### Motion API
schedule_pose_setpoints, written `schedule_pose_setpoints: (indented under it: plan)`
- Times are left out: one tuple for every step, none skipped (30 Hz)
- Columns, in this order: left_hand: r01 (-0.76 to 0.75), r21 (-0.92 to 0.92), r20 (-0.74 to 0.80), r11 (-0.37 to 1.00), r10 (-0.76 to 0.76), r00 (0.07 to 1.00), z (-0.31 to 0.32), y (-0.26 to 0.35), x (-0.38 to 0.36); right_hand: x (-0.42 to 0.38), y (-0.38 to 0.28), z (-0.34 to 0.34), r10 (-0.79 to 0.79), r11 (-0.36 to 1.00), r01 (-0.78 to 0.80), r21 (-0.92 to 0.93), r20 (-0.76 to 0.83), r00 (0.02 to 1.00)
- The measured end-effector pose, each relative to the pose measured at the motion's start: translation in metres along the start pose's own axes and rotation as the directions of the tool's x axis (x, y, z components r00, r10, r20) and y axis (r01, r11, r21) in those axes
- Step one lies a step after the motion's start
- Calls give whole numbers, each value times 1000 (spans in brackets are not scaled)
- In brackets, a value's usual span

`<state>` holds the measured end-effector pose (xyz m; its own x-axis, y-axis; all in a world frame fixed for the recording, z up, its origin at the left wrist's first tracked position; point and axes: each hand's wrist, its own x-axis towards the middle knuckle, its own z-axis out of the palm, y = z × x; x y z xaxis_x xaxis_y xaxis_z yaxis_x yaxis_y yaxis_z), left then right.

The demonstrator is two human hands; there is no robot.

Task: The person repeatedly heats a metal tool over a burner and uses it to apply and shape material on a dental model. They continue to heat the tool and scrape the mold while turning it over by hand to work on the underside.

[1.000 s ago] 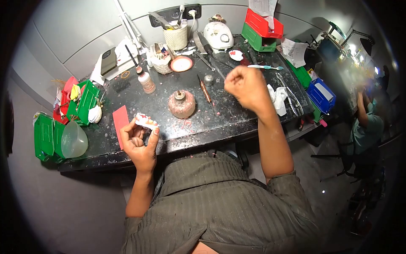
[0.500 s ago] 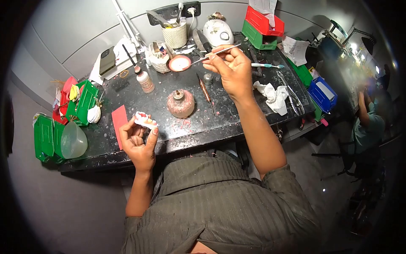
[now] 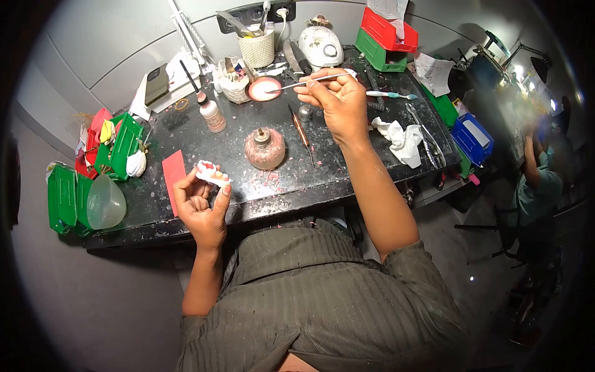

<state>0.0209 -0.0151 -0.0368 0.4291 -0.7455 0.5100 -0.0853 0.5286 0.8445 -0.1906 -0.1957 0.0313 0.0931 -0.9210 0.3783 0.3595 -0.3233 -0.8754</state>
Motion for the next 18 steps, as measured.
schedule_pose_setpoints:
  plan:
    - [-2,-4,3,1000,2,1000,0,0,0,0,0,1,0,1000,0,0,0,1000]
    - [-2,-4,3,1000,2,1000,0,0,0,0,1,1,4,1000,-4,0,-1,1000]
    - [1,-8,4,1000,-1,1000,0,1,0,0,1,1,7,1000,-7,-1,-2,1000]
    - [3,-13,6,1000,-3,1000,0,1,0,1,2,0,7,1000,-7,-1,-2,1000]
    - [3,-13,5,1000,-3,1000,-1,1,0,2,2,-2,20,999,-20,33,-11,1000]
    - [7,-14,6,1000,-6,1000,-2,0,0,2,2,-4,34,997,-33,68,-20,999]
    - [9,-15,6,1000,-9,1000,-2,-1,0,3,1,-6,35,997,-33,67,-19,999]
    - [10,-15,4,1000,-10,1000,-2,0,0,3,1,-9,69,992,-66,103,-21,997]
    - [11,-23,6,1000,-11,1000,-2,0,0,3,1,-10,104,985,-100,140,-23,994]
    - [12,-32,7,999,-12,1000,-2,1,0,2,0,-9,106,985,-102,140,-22,994]
    - [14,-31,6,999,-13,1000,-2,0,0,0,-1,-8,106,985,-102,140,-23,994]
    - [21,-39,3,999,-21,1000,-2,-1,0,-1,-2,-8,107,985,-103,140,-26,994]
    - [29,-47,1,998,-29,1000,-2,-2,0,-1,-3,-6,110,984,-105,141,-28,994]
    - [32,-46,3,998,-32,999,-2,-3,0,-2,-2,-4,67,993,-64,98,-30,997]
    - [36,-49,1,998,-36,999,-3,-3,0,-1,-2,-2,24,998,-22,54,-31,999]
    - [40,-52,0,998,-40,999,-3,-3,0,-1,1,-2,-9,1000,9,25,-19,1000]
    - [42,-51,1,998,-42,999,-3,-3,0,-1,2,0,-8,1000,8,26,-20,1000]
    - [42,-51,1,998,-42,999,-3,-3,0,-1,4,1,-41,999,41,-9,-15,999]
